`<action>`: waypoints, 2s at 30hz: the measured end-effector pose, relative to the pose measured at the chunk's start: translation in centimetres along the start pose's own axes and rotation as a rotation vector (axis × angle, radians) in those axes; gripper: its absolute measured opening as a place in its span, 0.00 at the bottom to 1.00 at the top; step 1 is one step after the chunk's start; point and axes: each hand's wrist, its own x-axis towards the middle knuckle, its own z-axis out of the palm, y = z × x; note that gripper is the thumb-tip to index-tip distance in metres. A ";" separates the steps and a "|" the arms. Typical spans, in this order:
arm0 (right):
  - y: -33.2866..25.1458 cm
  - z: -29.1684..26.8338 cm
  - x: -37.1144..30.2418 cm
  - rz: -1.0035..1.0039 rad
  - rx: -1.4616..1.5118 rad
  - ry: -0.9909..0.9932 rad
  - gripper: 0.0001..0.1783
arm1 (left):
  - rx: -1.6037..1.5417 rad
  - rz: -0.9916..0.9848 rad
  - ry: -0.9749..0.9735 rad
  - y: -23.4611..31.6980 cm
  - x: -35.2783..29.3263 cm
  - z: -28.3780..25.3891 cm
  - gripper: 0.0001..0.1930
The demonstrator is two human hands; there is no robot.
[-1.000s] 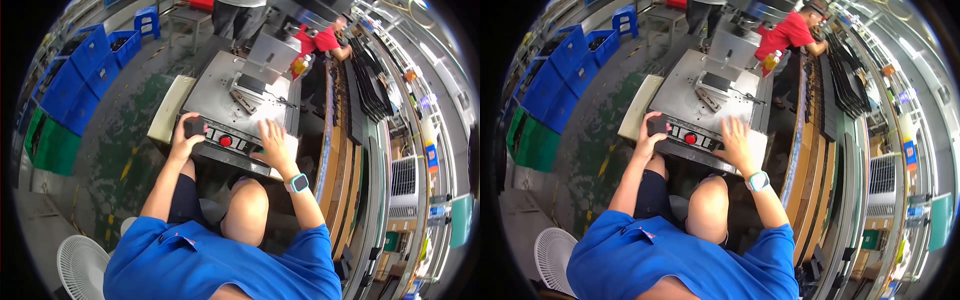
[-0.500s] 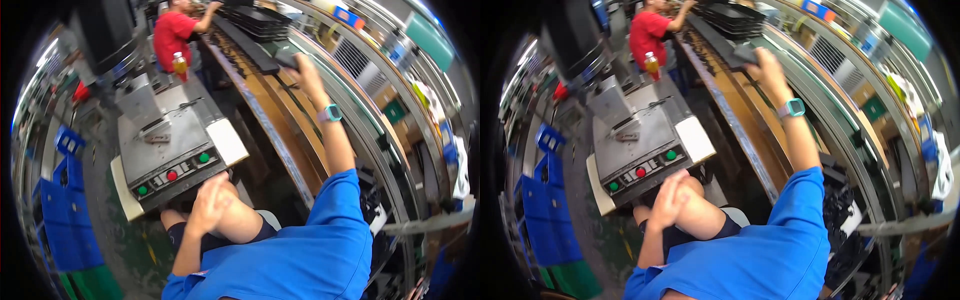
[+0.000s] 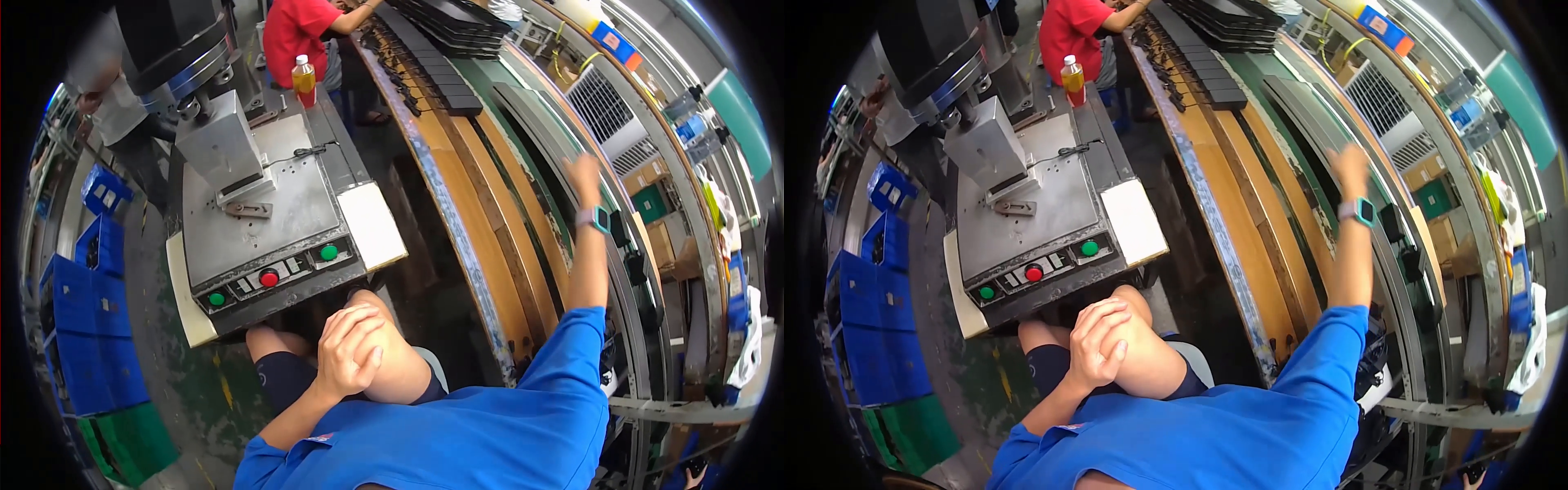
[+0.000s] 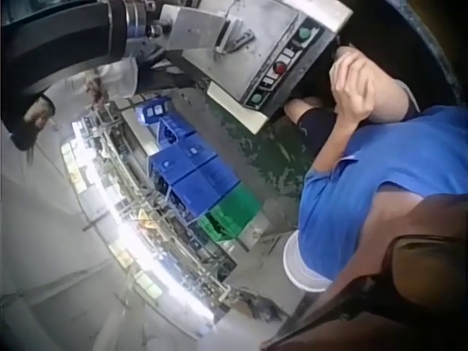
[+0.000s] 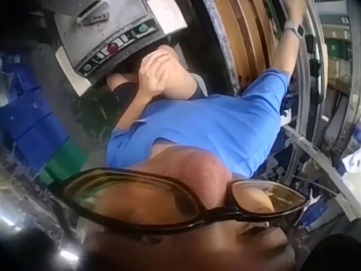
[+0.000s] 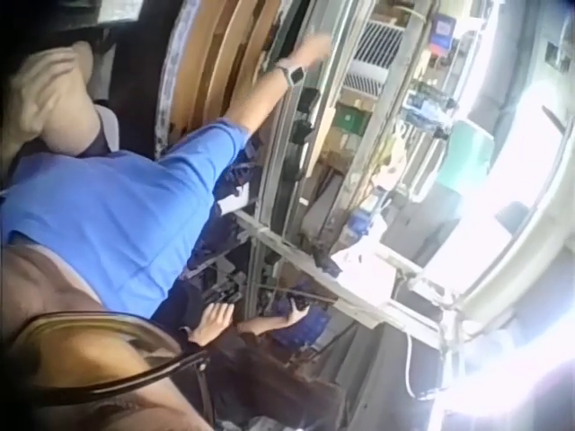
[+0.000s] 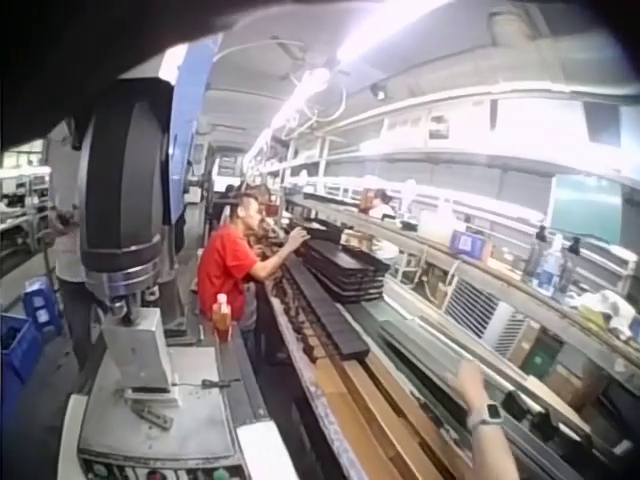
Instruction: Assembling electronic components using a manual benchtop press machine on a production line.
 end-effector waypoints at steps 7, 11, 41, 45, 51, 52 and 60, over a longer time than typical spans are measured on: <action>-22.5 7.7 6.9 -0.058 0.375 -0.150 0.53 | 0.026 -0.040 0.045 -0.2 -0.6 0.3 0.20; -26.2 9.4 8.1 0.105 0.235 -0.129 0.65 | 0.027 -0.088 0.077 -0.3 -0.6 0.4 0.20; -19.3 -17.4 -9.2 -0.366 1.508 0.062 0.42 | -0.045 -0.015 0.190 -1.2 -2.9 -1.0 0.18; -23.9 -9.0 -11.4 -0.830 0.996 0.171 0.32 | -0.066 -0.011 0.198 -1.5 -3.1 -0.7 0.19; -28.5 -4.7 -16.8 -0.879 1.174 -0.336 0.28 | -0.373 -0.181 0.111 -5.0 -1.8 -2.8 0.10; -29.1 -4.7 -17.2 -0.889 1.183 -0.368 0.28 | -0.387 -0.253 0.234 -7.2 -0.7 -4.3 0.09; -31.4 -4.7 -18.9 -1.034 1.068 -0.307 0.31 | 0.175 -0.380 0.583 -25.3 9.6 -15.5 0.22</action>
